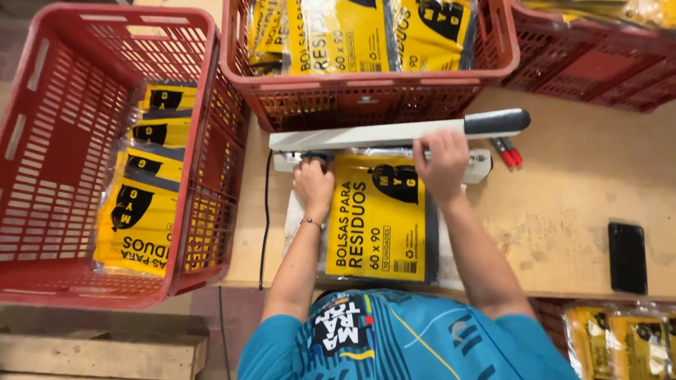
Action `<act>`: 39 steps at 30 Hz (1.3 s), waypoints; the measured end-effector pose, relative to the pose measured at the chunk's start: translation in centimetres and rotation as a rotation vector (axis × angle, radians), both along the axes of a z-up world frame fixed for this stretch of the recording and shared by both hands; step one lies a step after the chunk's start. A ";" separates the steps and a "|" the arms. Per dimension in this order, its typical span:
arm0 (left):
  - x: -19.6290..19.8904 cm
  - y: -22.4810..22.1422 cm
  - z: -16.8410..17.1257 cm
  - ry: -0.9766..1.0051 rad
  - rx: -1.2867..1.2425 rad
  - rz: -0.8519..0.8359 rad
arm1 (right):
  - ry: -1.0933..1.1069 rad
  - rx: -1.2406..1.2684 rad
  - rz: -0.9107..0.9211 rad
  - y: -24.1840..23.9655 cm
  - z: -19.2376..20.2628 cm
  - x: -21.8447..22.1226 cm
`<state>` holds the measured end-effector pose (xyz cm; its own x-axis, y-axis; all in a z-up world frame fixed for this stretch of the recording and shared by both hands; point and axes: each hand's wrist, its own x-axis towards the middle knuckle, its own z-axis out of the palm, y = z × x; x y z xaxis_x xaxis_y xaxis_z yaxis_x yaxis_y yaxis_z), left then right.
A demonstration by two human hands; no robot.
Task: Sealing plastic bag packaging using a manual heat sealer
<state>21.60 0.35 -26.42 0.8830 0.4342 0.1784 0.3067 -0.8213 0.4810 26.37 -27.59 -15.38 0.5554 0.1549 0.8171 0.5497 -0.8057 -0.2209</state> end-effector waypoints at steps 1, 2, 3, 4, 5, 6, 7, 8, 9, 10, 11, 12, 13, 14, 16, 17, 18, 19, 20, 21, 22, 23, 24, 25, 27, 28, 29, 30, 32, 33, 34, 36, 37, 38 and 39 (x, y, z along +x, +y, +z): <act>0.1 0.1 -0.6 -0.014 0.019 0.000 | -0.073 -0.093 -0.005 0.8 2.6 1.1; 0.6 0.2 -1.2 -0.035 0.037 0.001 | -0.153 -0.186 -0.007 1.6 5.3 2.5; 0.2 0.2 -1.7 -0.032 0.036 -0.001 | -0.149 -0.187 -0.009 1.4 4.9 3.6; 0.3 0.2 -2.0 -0.032 0.040 -0.008 | -0.058 -0.278 -0.046 1.3 4.6 5.2; 0.5 0.3 -2.3 -0.032 0.044 -0.014 | 0.034 -0.369 -0.085 1.3 4.4 6.8; 0.4 0.2 -2.6 -0.032 0.043 -0.009 | 0.033 -0.370 -0.080 1.3 3.6 6.9; 0.3 0.1 -2.9 -0.033 0.039 -0.006 | 0.403 -0.459 -0.095 1.4 2.8 6.9; 0.3 0.1 -3.2 -0.035 0.034 -0.001 | 0.774 -0.544 -0.106 1.6 2.1 7.1; 0.1 0.0 -1.4 -0.035 0.033 0.007 | 0.772 -0.548 -0.100 1.6 1.8 7.0; -0.1 -0.2 0.3 -0.052 0.032 0.009 | 0.948 -0.533 -0.126 1.7 1.5 6.8; -0.2 -0.4 2.0 -0.068 0.031 0.011 | 1.123 -0.514 -0.154 1.7 1.2 6.7; -0.3 -0.5 2.0 -0.066 0.029 0.019 | 1.123 -0.522 -0.148 1.2 -0.2 6.8; -0.4 -0.5 2.1 -0.063 0.010 0.014 | 1.158 -0.510 -0.136 0.8 -1.6 7.0; -0.4 -0.3 2.2 -0.061 -0.006 0.019 | 1.190 -0.502 -0.115 0.8 -2.9 7.5; -0.1 -0.3 3.3 -0.020 -0.061 0.033 | 1.197 -0.508 -0.144 0.8 -3.3 7.6; -0.1 0.0 3.7 0.017 -0.116 0.029 | 1.206 -0.502 -0.189 1.0 -3.7 7.6; -1.2 0.2 4.4 0.034 -0.113 0.060 | 1.216 -0.521 -0.157 0.6 -4.8 7.7; -2.2 0.4 5.1 -0.023 -0.197 -0.009 | 1.214 -0.590 -0.177 0.3 -5.9 7.9; -1.9 0.6 6.0 -0.102 -0.280 -0.083 | 1.191 -0.655 -0.204 -0.1 -6.5 9.2; -3.6 0.9 8.6 -0.106 -0.276 -0.056 | 1.180 -0.669 -0.179 0.2 -6.4 9.0; -5.1 1.0 11.3 -0.187 -0.347 -0.123 | 1.183 -0.665 -0.204 0.2 -6.3 8.6; -6.7 1.0 13.9 -0.268 -0.417 -0.192 | 1.186 -0.660 -0.229 0.2 -6.2 8.3; -8.1 2.6 16.6 -0.263 -0.415 -0.174 | 1.189 -0.670 -0.212 -0.1 -6.5 8.5; -9.7 4.2 19.3 -0.295 -0.439 -0.187 | 1.211 -0.686 -0.229 -0.4 -6.9 8.7; -11.4 8.7 24.1 -0.329 -0.457 -0.177 | 1.228 -0.717 -0.225 -0.9 -7.9 9.3; -11.6 11.6 26.1 -0.328 -0.321 -0.161 | 1.199 -0.722 -0.258 -1.3 -8.8 9.4; -11.9 14.5 28.2 -0.323 -0.185 -0.146 | 1.169 -0.727 -0.289 -1.7 -9.6 9.5; -11.0 18.4 26.4 -0.320 -0.183 -0.138 | 1.168 -0.730 -0.280 -1.4 -9.0 9.1; -9.1 26.3 22.8 -0.155 0.288 -0.117 | 1.137 -0.737 -0.297 -1.0 -7.7 8.3; -8.0 28.7 22.0 -0.154 0.290 -0.112 | 1.135 -0.739 -0.292 -1.0 -7.5 8.2; -7.1 31.1 21.1 0.079 0.359 -0.149 | 1.049 -0.694 -0.272 -1.2 -7.3 7.8; -5.9 34.5 18.6 0.317 0.426 -0.181 | 0.965 -0.648 -0.245 -1.4 -7.3 7.4; -5.6 35.6 16.9 0.504 0.577 -0.252 | 0.950 -0.650 -0.259 -1.4 -7.3 7.3; -5.1 36.7 15.2 0.690 0.728 -0.324 | 0.933 -0.649 -0.275 -1.4 -7.4 7.4; -4.8 37.8 12.4 0.692 0.730 -0.321 | 0.933 -0.648 -0.272 -1.1 -7.0 7.4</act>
